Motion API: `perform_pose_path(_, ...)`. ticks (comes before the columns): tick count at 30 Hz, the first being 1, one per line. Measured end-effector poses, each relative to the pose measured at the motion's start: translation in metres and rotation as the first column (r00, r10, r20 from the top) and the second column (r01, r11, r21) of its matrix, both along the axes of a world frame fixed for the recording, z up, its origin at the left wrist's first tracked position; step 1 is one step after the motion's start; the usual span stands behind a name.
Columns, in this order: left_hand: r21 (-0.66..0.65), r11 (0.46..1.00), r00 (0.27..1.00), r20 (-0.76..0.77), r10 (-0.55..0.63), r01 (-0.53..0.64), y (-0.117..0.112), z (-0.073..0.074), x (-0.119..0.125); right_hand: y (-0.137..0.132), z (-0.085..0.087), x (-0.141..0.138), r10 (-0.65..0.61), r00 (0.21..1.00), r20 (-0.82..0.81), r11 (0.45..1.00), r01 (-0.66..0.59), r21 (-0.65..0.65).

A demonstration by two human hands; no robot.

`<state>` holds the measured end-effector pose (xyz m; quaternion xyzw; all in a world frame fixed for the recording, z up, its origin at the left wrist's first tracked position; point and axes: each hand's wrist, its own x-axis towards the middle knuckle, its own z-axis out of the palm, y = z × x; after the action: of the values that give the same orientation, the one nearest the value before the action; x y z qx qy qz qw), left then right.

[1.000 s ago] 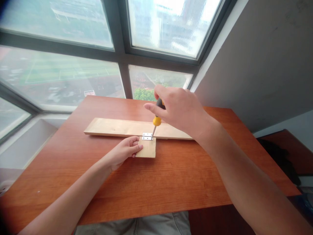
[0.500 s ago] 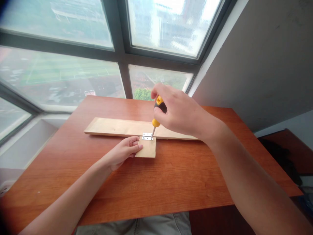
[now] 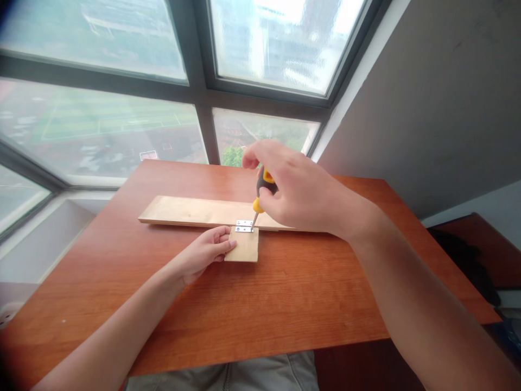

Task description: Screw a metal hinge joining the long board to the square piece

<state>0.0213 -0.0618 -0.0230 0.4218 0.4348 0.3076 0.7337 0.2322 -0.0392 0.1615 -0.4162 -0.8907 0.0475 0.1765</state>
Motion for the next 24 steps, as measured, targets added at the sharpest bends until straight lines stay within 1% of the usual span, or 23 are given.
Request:
perform_pose_path(1, -0.001, 1.0, 1.0, 0.004, -0.002, 0.002, 0.0, 0.0, 0.0, 0.0, 0.0, 0.001, 0.009, 1.0, -0.027, 1.0, -0.009, -0.001)
perform_pose_path(3, -0.004, 1.0, 1.0, 0.012, -0.008, 0.008, 0.001, 0.0, -0.001, 0.002, -0.002, 0.0, -0.032, 0.998, -0.046, 0.999, 0.032, 0.02)
perform_pose_path(7, -0.009, 1.0, 1.0, 0.002, -0.002, 0.002, 0.001, -0.001, -0.001, 0.005, -0.009, -0.004, -0.187, 0.982, 0.041, 0.974, 0.18, 0.14)
perform_pose_path(9, -0.012, 1.0, 1.0, -0.001, -0.006, 0.006, 0.001, -0.001, -0.001, 0.003, -0.009, -0.006, -0.207, 0.976, 0.064, 0.971, 0.197, 0.134)
perform_pose_path(11, -0.011, 1.0, 1.0, 0.003, -0.013, 0.013, 0.001, -0.002, -0.001, 0.002, -0.007, -0.005, -0.129, 0.991, 0.04, 0.991, 0.128, 0.041)
perform_pose_path(13, -0.009, 1.0, 1.0, 0.006, -0.013, 0.013, 0.001, -0.001, 0.0, 0.002, -0.004, -0.003, -0.008, 1.0, -0.015, 0.998, 0.007, -0.067)
perform_pose_path(14, -0.009, 1.0, 1.0, 0.006, -0.01, 0.01, 0.001, -0.001, 0.0, 0.002, -0.003, -0.002, 0.03, 0.999, -0.037, 0.995, -0.034, -0.095)
perform_pose_path(15, -0.011, 1.0, 1.0, 0.005, -0.007, 0.007, 0.001, -0.001, 0.0, 0.003, -0.003, -0.001, 0.036, 0.998, -0.042, 0.995, -0.04, -0.093)
perform_pose_path(16, -0.013, 1.0, 1.0, 0.004, -0.005, 0.005, 0.001, -0.001, 0.0, 0.004, -0.004, -0.001, 0.007, 1.0, -0.026, 0.998, -0.009, -0.064)
perform_pose_path(18, -0.014, 1.0, 1.0, 0.001, -0.002, 0.002, 0.0, 0.0, 0.0, 0.007, -0.008, -0.003, -0.121, 0.992, 0.034, 0.991, 0.119, 0.054)
perform_pose_path(20, -0.01, 1.0, 1.0, -0.003, 0.002, -0.003, 0.0, -0.001, -0.001, 0.01, -0.012, -0.005, -0.261, 0.962, 0.082, 0.955, 0.244, 0.17)
perform_pose_path(21, -0.009, 1.0, 1.0, -0.004, 0.003, -0.003, 0.0, -0.001, -0.001, 0.01, -0.013, -0.005, -0.302, 0.949, 0.087, 0.94, 0.281, 0.194)
perform_pose_path(22, -0.009, 1.0, 1.0, -0.006, 0.003, -0.003, 0.0, -0.001, -0.001, 0.01, -0.013, -0.005, -0.308, 0.948, 0.084, 0.939, 0.289, 0.184)
perform_pose_path(23, -0.01, 1.0, 1.0, -0.008, 0.003, -0.003, 0.0, -0.002, -0.001, 0.01, -0.012, -0.004, -0.281, 0.957, 0.076, 0.953, 0.268, 0.145)
perform_pose_path(24, -0.011, 1.0, 1.0, -0.009, 0.002, -0.002, 0.0, -0.002, -0.001, 0.01, -0.01, -0.002, -0.226, 0.972, 0.061, 0.972, 0.22, 0.085)
